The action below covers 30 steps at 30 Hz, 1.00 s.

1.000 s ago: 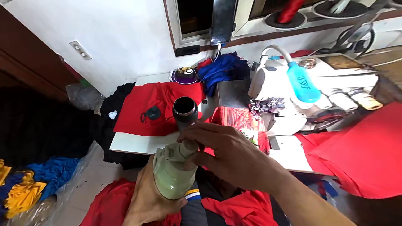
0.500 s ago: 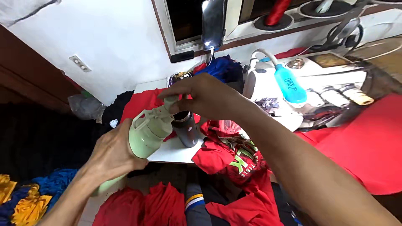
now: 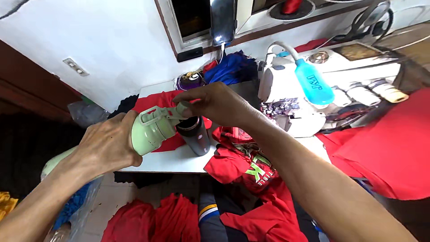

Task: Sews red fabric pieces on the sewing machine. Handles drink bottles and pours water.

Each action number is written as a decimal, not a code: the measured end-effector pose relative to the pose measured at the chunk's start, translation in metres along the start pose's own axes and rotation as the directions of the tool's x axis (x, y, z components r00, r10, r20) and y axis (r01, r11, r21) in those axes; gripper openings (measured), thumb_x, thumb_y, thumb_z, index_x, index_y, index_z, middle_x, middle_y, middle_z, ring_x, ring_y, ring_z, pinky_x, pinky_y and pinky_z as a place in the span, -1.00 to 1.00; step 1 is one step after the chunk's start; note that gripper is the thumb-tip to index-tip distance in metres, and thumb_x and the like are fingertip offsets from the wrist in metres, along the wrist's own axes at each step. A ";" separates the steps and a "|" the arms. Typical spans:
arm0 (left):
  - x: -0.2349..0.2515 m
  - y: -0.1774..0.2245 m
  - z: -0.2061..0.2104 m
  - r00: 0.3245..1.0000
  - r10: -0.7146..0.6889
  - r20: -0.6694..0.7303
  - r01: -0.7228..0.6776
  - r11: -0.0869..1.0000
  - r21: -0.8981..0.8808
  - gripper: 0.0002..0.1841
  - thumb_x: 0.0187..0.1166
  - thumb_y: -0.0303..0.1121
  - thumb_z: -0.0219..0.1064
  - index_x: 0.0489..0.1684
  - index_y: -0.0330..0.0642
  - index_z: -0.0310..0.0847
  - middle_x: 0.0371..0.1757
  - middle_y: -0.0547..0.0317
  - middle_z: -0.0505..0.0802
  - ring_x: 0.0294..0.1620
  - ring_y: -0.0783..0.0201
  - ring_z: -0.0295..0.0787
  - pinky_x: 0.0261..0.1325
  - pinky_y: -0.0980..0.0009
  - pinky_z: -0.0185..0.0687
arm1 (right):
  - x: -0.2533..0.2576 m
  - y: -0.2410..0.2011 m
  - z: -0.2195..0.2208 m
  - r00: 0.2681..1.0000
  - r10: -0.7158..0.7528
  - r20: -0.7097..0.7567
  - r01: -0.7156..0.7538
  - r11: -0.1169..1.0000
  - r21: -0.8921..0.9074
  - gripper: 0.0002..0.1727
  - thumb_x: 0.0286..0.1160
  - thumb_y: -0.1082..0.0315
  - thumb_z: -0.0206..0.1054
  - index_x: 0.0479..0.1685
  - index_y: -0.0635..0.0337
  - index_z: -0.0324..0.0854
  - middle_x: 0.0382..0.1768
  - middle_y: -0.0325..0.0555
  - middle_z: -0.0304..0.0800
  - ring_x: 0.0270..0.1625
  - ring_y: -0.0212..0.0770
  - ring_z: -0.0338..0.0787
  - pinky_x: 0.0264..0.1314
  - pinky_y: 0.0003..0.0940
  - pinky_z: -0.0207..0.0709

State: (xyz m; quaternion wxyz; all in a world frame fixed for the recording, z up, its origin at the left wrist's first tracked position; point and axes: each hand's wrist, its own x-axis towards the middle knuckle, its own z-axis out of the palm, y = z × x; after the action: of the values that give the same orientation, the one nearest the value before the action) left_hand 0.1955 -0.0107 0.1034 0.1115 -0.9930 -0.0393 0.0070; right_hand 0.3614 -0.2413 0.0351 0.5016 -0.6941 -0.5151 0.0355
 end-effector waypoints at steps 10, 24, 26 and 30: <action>0.011 0.002 -0.017 0.998 0.044 0.037 -0.047 0.994 0.098 -0.03 -0.49 -0.01 0.83 0.22 -0.07 0.60 -0.14 0.12 0.78 -0.24 -0.02 0.81 -0.37 -0.14 0.64 | -0.003 0.006 -0.003 1.000 0.008 -0.022 -0.008 1.000 -0.013 -0.72 0.54 0.31 0.45 0.19 0.06 0.83 0.02 -0.23 0.92 0.06 -0.43 0.85 0.23 -0.35 0.69; 0.019 0.006 -0.031 0.994 0.074 0.075 -0.088 0.974 0.210 -0.07 -0.43 0.02 0.81 0.21 -0.05 0.60 -0.13 0.16 0.76 -0.25 0.06 0.80 -0.38 -0.02 0.64 | -0.008 0.007 -0.005 0.998 0.049 -0.047 -0.047 0.998 0.047 -0.72 0.51 0.34 0.49 0.17 0.07 0.83 0.01 -0.24 0.92 0.04 -0.46 0.84 0.21 -0.42 0.70; 0.021 0.007 -0.031 0.994 0.082 0.073 -0.096 0.971 0.218 -0.08 -0.43 0.01 0.80 0.18 -0.04 0.60 -0.15 0.18 0.76 -0.26 0.08 0.80 -0.40 -0.01 0.64 | -0.009 0.008 -0.005 0.997 0.042 -0.059 -0.038 0.998 0.054 -0.72 0.50 0.36 0.49 0.17 0.08 0.83 0.00 -0.23 0.92 0.03 -0.46 0.85 0.20 -0.42 0.71; 0.022 0.006 -0.033 0.993 0.093 0.072 -0.107 0.967 0.233 -0.11 -0.43 0.01 0.78 0.15 -0.01 0.60 -0.16 0.22 0.75 -0.27 0.10 0.80 -0.43 0.01 0.63 | -0.010 0.009 -0.005 0.996 0.061 -0.060 -0.058 0.996 0.061 -0.73 0.51 0.35 0.49 0.15 0.07 0.83 -0.01 -0.27 0.92 0.01 -0.48 0.85 0.18 -0.44 0.71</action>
State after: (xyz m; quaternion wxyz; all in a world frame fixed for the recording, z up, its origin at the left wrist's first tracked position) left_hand 0.2189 -0.0223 0.1342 0.2271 -0.9727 0.0086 0.0471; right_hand 0.3654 -0.2514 0.0262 0.5364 -0.6948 -0.4771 0.0441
